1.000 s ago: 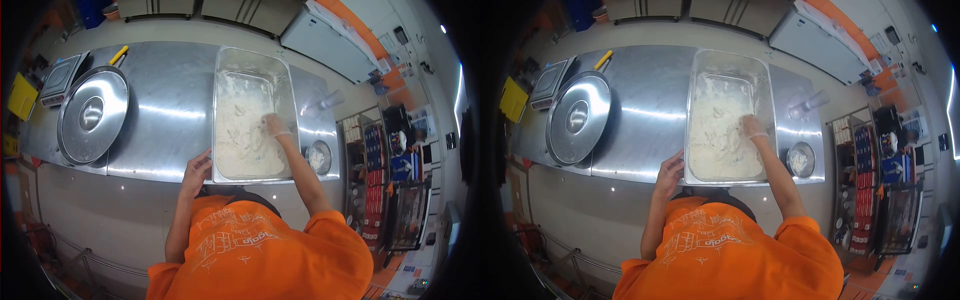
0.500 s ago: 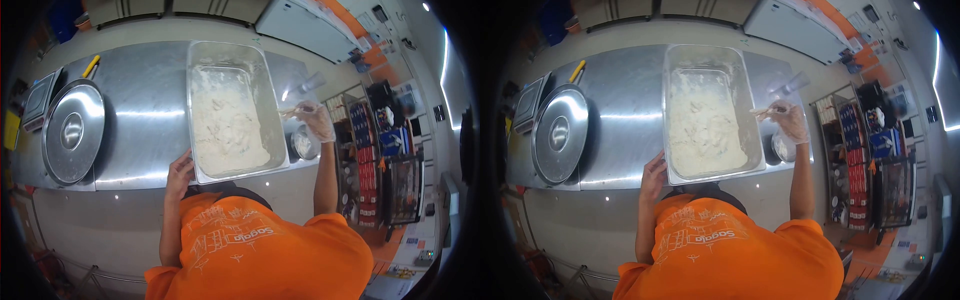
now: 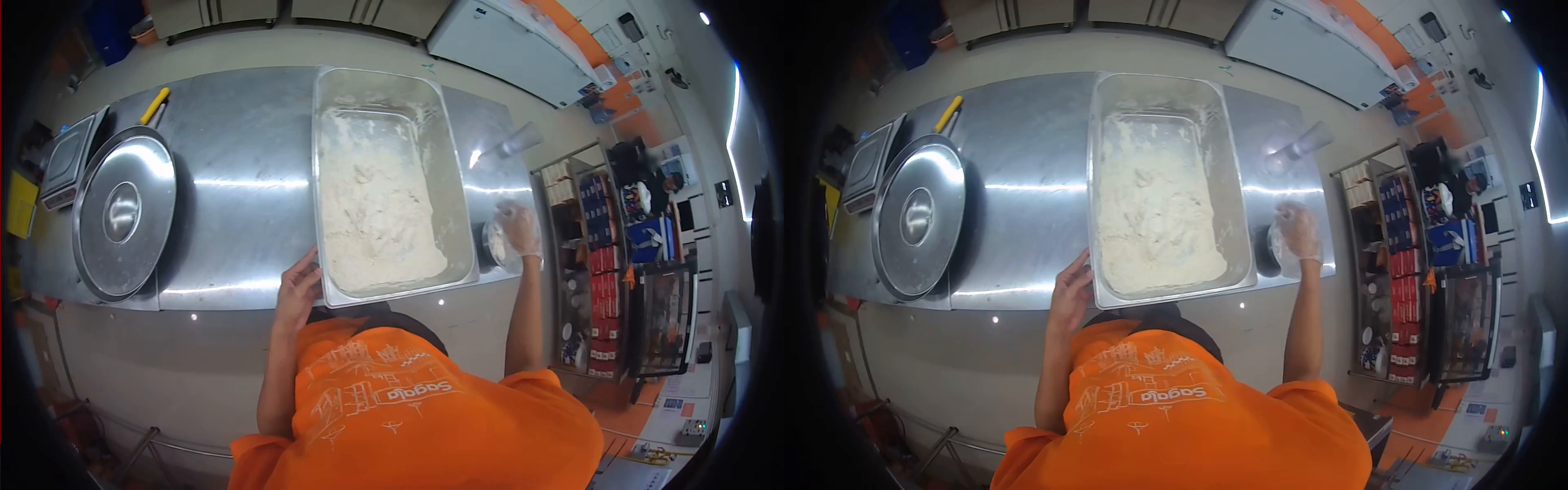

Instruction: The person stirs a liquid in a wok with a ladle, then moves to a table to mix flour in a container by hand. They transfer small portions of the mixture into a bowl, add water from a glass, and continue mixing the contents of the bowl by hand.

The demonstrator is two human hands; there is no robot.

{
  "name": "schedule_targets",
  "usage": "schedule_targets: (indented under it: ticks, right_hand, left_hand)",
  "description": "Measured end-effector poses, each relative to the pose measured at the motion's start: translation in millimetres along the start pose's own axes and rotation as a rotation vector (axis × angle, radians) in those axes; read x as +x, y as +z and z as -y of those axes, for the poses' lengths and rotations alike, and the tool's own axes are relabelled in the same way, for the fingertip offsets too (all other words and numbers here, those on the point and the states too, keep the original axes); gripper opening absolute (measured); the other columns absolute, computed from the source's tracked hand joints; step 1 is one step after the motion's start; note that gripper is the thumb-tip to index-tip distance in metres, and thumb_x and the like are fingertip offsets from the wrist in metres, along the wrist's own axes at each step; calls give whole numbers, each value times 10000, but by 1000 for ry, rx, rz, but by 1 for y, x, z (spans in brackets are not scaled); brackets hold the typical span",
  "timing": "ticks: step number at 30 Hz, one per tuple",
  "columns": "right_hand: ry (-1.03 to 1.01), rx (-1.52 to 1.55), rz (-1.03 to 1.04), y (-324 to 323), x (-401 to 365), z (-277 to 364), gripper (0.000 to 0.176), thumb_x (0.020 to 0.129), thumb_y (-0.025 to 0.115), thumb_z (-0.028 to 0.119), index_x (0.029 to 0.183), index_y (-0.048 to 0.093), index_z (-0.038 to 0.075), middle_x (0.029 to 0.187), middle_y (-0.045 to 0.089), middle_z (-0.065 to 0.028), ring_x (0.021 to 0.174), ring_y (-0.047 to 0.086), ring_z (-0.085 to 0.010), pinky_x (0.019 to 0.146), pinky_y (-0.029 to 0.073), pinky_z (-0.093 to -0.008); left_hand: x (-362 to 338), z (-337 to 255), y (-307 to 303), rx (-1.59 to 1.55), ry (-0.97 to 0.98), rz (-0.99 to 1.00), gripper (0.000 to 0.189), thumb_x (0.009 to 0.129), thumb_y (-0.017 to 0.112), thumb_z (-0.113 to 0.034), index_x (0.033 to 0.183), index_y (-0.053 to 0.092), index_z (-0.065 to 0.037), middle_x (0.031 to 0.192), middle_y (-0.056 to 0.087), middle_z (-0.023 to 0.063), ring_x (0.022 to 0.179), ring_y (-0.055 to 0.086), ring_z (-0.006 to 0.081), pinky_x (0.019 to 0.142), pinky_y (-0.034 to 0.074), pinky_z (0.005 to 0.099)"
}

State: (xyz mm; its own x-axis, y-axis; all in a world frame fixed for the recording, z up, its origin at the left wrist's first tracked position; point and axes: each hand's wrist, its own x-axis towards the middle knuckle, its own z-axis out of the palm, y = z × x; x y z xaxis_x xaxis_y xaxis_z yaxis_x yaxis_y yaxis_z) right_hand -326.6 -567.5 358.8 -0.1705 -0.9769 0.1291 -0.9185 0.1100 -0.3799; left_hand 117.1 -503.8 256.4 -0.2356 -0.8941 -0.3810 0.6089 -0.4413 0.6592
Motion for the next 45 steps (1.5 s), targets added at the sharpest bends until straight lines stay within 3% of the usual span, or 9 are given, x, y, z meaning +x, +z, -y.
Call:
schedule_targets:
  ticks: [4, 8, 12, 16, 24, 27, 31, 38, 45]
  right_hand:
    - [-622, -136, -302, 93, 50, 49, 143, 750, 663, 93, 891, 650, 76, 855, 636, -153, 863, 602, -349, 802, 467, -412]
    - [-643, -137, -184, 179, 92, 129, 116, 818, 587, 160, 881, 653, 88, 850, 647, -162, 864, 612, -332, 812, 472, -427]
    - [-502, -352, 184, 245, 114, 161, 180, 843, 517, 113, 855, 684, 48, 849, 678, -186, 801, 669, -319, 711, 538, -407]
    - [-449, -191, 83, 277, 100, 143, 184, 820, 511, 96, 841, 682, 33, 849, 666, -197, 807, 662, -335, 729, 541, -432]
    - [-315, 242, 38, 171, 62, 118, 137, 690, 616, 112, 769, 636, 2, 821, 653, -203, 846, 638, -377, 778, 508, -459]
    - [-246, 146, 100, 170, 43, 105, 152, 691, 628, 126, 781, 642, 3, 826, 651, -211, 855, 639, -382, 779, 505, -469]
    - [-101, 217, 101, 205, 51, 76, 250, 766, 597, 189, 920, 632, -5, 1026, 632, -236, 1020, 582, -384, 894, 458, -478]
    - [-134, 162, 202, 128, 33, 92, 274, 814, 699, 286, 979, 651, 73, 973, 652, -149, 904, 612, -329, 853, 473, -430]
    - [-655, -98, 155, 248, 58, 93, 268, 761, 705, 304, 882, 664, 68, 869, 665, -150, 838, 628, -355, 768, 505, -435]
  left_hand:
    - [-7, -4, 12, 18, 35, -4, 527, 893, 568, 5, 1402, 442, -50, 910, 572, 2, 880, 568, 91, 785, 512, 263]
    - [-3, 5, 8, 51, 66, -48, 540, 878, 586, -4, 1399, 456, -63, 830, 523, -49, 676, 452, 28, 546, 353, 170]
    - [-6, 4, 12, 102, 84, -74, 526, 882, 573, 8, 1392, 466, -63, 822, 513, -55, 651, 435, 26, 536, 346, 171]
    - [-6, 8, 16, 244, 128, -84, 548, 938, 579, -107, 1441, 375, -36, 933, 563, 13, 808, 522, 75, 666, 446, 216]
    - [-2, 0, 17, 549, 241, 87, 707, 818, 586, 102, 1455, 283, 46, 925, 532, 70, 830, 577, 164, 664, 470, 253]
    - [-3, -12, 9, 851, 88, 61, 730, 874, 645, -72, 1502, 281, -149, 892, 567, 33, 791, 519, 132, 679, 485, 326]
    - [3, 1, 14, 849, 251, 15, 650, 825, 516, 107, 1434, 292, 79, 1321, 506, 246, 1040, 597, 227, 836, 503, 297]
    - [-14, -7, 28, 626, 189, -151, 509, 948, 561, -89, 1401, 382, 59, 940, 567, 30, 819, 537, 85, 721, 463, 220]
    - [-1, -7, 17, 359, 158, -168, 473, 946, 564, -135, 1395, 451, -42, 795, 512, -36, 668, 404, 42, 578, 355, 196]
